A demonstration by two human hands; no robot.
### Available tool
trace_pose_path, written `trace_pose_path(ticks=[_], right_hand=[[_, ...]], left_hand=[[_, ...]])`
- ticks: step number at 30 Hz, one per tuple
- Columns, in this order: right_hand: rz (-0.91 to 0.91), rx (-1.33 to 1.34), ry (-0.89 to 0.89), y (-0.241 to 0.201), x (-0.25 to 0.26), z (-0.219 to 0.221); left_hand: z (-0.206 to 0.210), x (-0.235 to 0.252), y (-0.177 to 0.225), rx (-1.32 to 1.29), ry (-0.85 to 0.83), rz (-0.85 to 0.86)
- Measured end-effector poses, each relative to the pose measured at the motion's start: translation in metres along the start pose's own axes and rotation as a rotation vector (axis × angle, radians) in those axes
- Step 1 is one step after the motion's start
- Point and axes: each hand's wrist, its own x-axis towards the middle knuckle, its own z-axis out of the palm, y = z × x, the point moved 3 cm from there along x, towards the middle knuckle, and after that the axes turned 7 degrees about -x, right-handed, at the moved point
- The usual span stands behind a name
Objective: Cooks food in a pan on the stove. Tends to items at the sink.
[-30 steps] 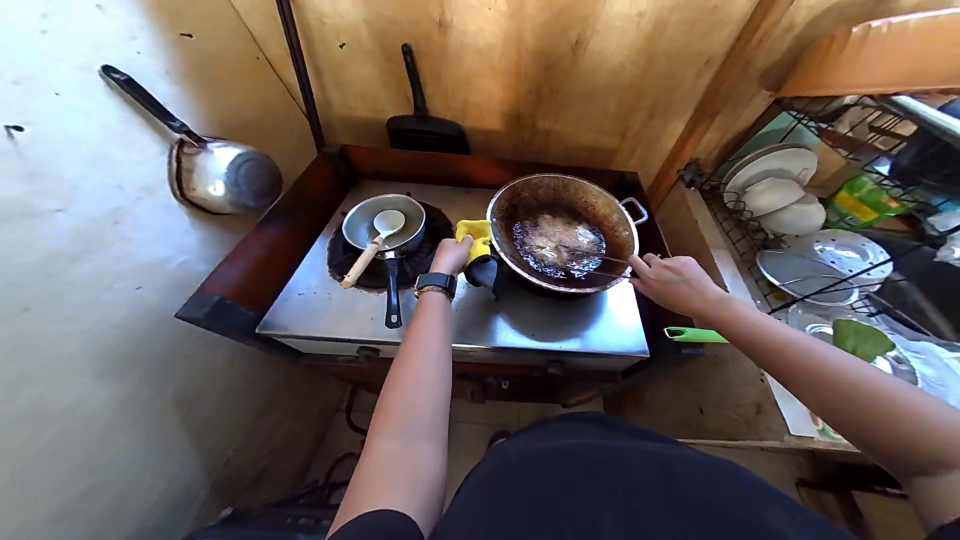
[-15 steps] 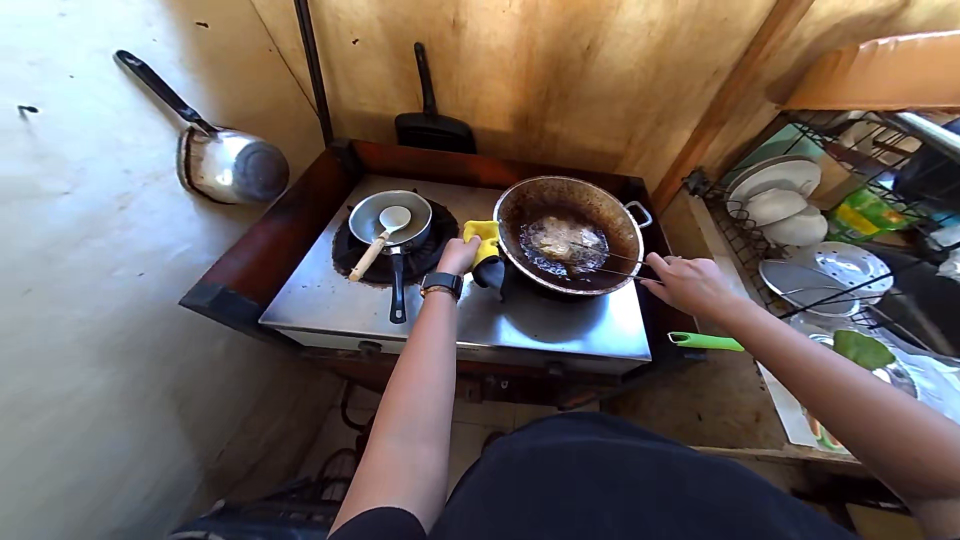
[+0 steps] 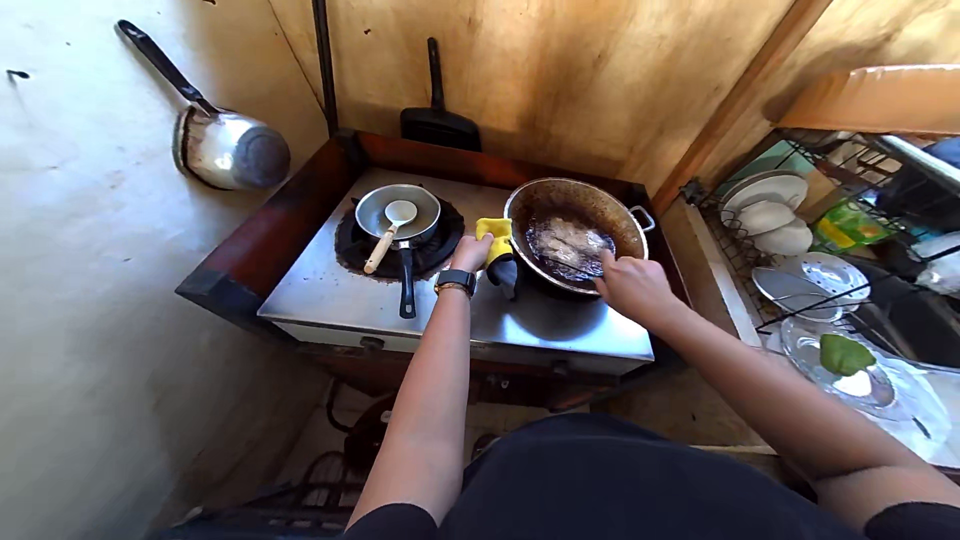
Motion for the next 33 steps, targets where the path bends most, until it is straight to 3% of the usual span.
trace_pose_path(ticks=[11, 25, 33], right_hand=[[0.099, -0.045, 0.045, -0.053, 0.031, 0.009], [0.129, -0.077, 0.004, -0.063, 0.031, -0.001], [0.127, -0.032, 0.061, -0.035, 0.033, 0.004]], left_hand=[[-0.004, 0.004, -0.005, 0.039, -0.067, 0.036], [0.0, 0.003, -0.006, 0.019, -0.082, 0.062], [0.002, 0.002, -0.003, 0.003, -0.068, 0.06]])
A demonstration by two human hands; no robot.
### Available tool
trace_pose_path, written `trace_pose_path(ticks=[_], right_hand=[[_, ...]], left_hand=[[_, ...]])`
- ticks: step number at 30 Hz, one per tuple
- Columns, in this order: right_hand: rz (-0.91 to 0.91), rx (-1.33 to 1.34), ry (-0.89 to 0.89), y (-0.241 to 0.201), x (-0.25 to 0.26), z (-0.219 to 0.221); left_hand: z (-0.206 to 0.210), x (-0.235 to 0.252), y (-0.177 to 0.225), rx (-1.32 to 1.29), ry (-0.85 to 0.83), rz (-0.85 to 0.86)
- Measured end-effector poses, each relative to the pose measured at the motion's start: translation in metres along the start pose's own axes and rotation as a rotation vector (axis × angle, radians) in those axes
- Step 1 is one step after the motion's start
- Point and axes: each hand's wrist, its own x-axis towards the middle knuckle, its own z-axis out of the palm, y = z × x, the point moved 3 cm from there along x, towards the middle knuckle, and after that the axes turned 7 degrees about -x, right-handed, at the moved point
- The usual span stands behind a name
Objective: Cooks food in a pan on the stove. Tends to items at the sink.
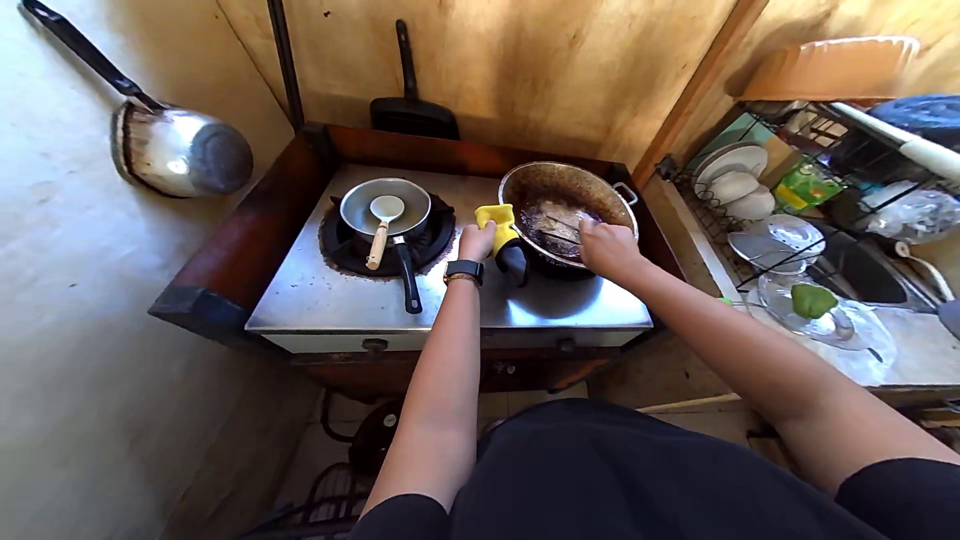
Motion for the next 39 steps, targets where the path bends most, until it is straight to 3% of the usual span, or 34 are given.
trace_pose_path(ticks=[22, 39], right_hand=[[-0.015, 0.108, -0.009, 0.037, 0.006, 0.003], [-0.021, -0.017, -0.02, -0.011, -0.016, -0.004]], left_hand=[[0.001, -0.004, -0.005, -0.004, 0.024, -0.007], [0.003, -0.006, 0.0, -0.006, 0.034, -0.01]])
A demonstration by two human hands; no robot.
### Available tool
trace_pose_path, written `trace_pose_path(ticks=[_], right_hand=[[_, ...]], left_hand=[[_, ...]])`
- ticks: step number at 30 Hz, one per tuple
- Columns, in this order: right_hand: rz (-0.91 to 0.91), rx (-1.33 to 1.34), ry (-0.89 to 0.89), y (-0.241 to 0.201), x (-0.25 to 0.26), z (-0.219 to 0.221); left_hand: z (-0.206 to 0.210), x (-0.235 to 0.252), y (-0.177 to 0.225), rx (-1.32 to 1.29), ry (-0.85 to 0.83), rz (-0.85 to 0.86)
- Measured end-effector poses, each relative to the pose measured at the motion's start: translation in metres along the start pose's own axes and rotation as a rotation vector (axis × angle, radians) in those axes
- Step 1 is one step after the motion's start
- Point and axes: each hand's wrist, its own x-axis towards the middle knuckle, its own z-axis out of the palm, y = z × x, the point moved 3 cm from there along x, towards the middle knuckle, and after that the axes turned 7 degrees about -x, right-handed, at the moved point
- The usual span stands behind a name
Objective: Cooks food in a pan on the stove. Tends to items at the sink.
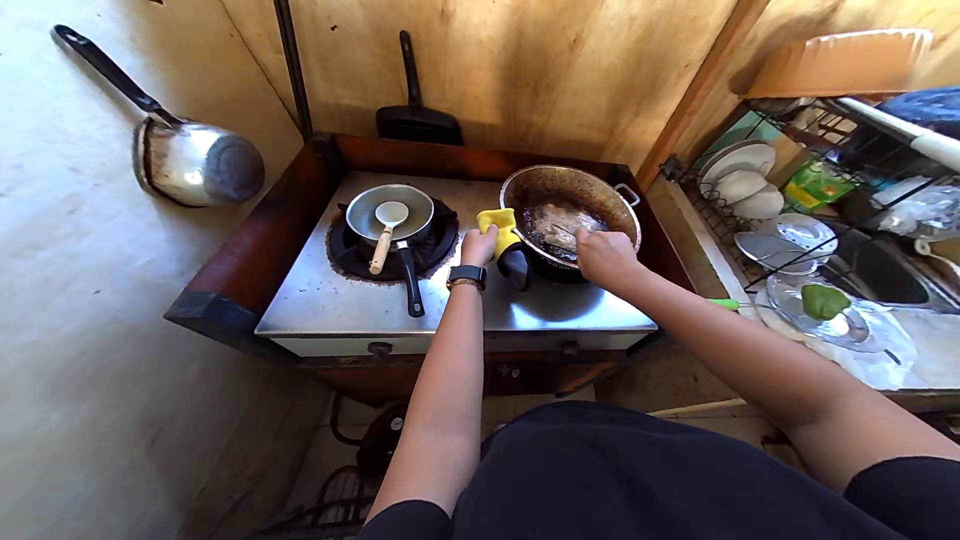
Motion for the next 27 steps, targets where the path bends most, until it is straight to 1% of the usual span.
trace_pose_path(ticks=[3, 8, 17, 21, 27], right_hand=[[-0.005, -0.021, -0.029, -0.009, 0.0, -0.004], [-0.028, -0.048, -0.059, -0.004, -0.005, -0.019], [0.012, -0.027, -0.056, -0.012, 0.011, -0.002], [0.021, -0.011, -0.051, 0.0, 0.017, -0.004], [0.013, 0.041, 0.013, 0.034, 0.021, 0.003]], left_hand=[[0.001, -0.001, -0.002, -0.009, 0.001, 0.007], [0.0, 0.002, -0.001, 0.03, -0.007, 0.016], [0.0, 0.0, -0.002, 0.031, -0.002, 0.033], [0.001, -0.001, -0.002, 0.012, 0.01, 0.028], [0.002, 0.0, -0.002, 0.021, 0.015, 0.024]])
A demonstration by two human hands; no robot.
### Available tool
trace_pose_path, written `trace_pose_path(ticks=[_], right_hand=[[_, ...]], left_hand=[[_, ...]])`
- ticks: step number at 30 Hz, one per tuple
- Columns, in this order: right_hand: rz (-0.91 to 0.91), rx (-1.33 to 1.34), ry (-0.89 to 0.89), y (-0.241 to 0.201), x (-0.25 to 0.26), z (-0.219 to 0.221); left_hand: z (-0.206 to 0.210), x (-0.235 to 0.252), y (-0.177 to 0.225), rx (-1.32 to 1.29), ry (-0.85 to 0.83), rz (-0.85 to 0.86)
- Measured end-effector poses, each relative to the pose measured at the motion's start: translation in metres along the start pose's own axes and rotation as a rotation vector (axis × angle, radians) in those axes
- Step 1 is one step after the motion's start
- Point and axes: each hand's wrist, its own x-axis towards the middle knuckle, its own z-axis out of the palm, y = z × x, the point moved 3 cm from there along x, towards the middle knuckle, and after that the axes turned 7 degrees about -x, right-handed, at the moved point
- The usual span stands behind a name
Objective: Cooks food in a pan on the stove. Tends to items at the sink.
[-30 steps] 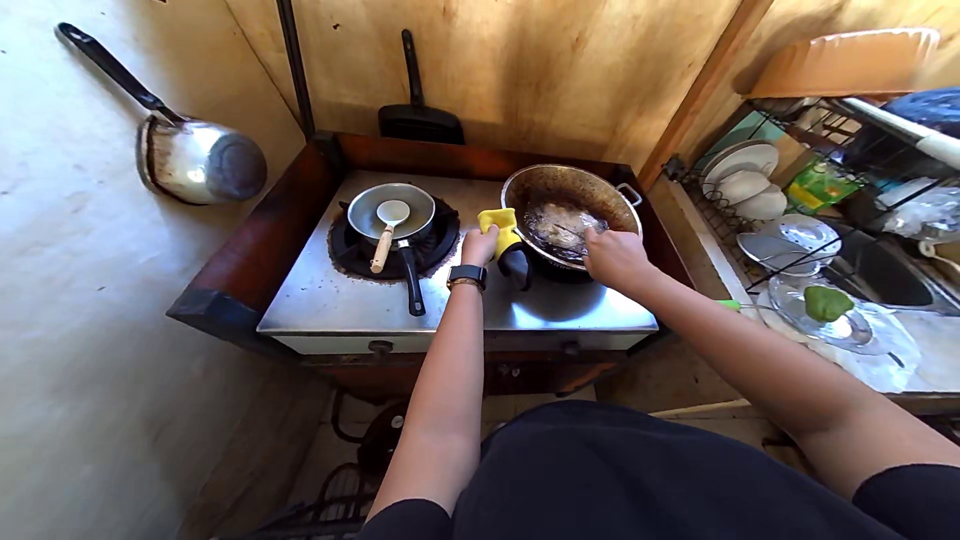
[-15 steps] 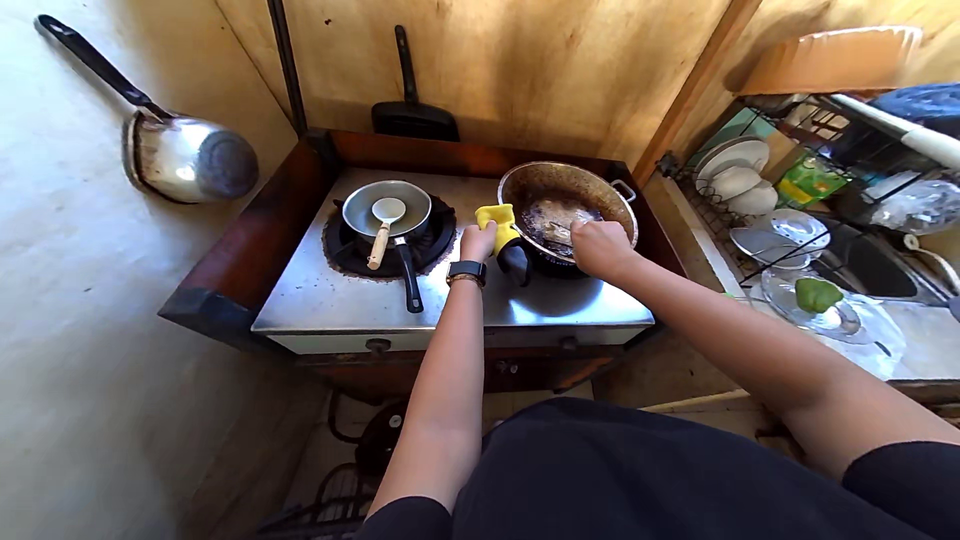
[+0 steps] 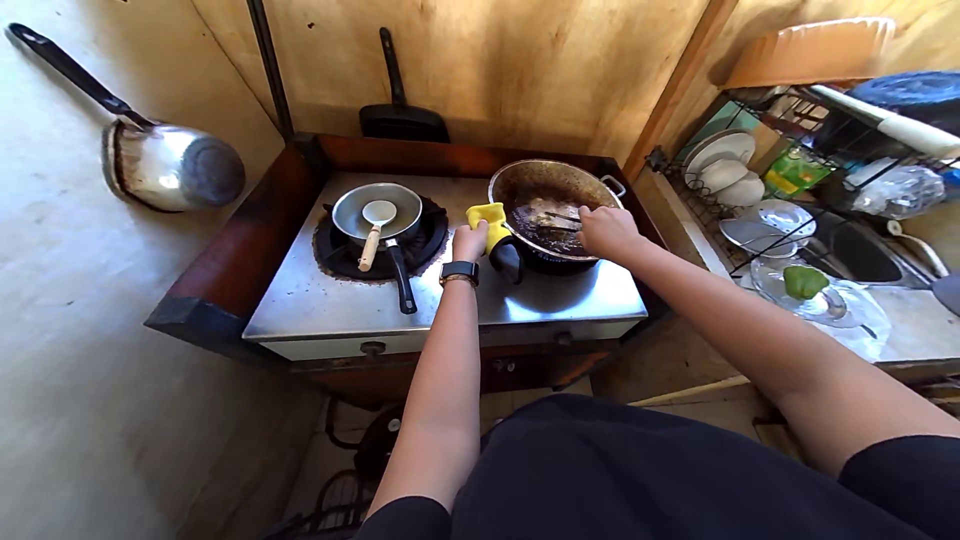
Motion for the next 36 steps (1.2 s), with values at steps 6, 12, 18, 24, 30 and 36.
trace_pose_path(ticks=[6, 12, 18, 24, 30, 36], right_hand=[[0.012, 0.058, 0.0, 0.017, -0.001, 0.004], [0.013, 0.087, -0.004, 0.024, -0.003, 0.005], [-0.009, 0.076, -0.002, 0.023, -0.007, 0.011], [-0.025, 0.073, 0.048, 0.03, -0.02, 0.012], [-0.02, 0.071, 0.006, 0.012, -0.037, -0.001], [-0.027, 0.021, 0.032, -0.028, -0.016, -0.002]], left_hand=[[0.0, 0.001, -0.001, -0.003, 0.0, 0.003], [0.001, 0.0, -0.001, -0.019, 0.004, 0.0], [0.0, -0.004, 0.001, -0.018, -0.001, 0.007], [0.0, -0.004, 0.001, -0.041, -0.005, -0.007], [-0.001, 0.001, -0.002, -0.029, -0.018, -0.005], [-0.001, -0.003, 0.001, -0.031, -0.012, -0.005]])
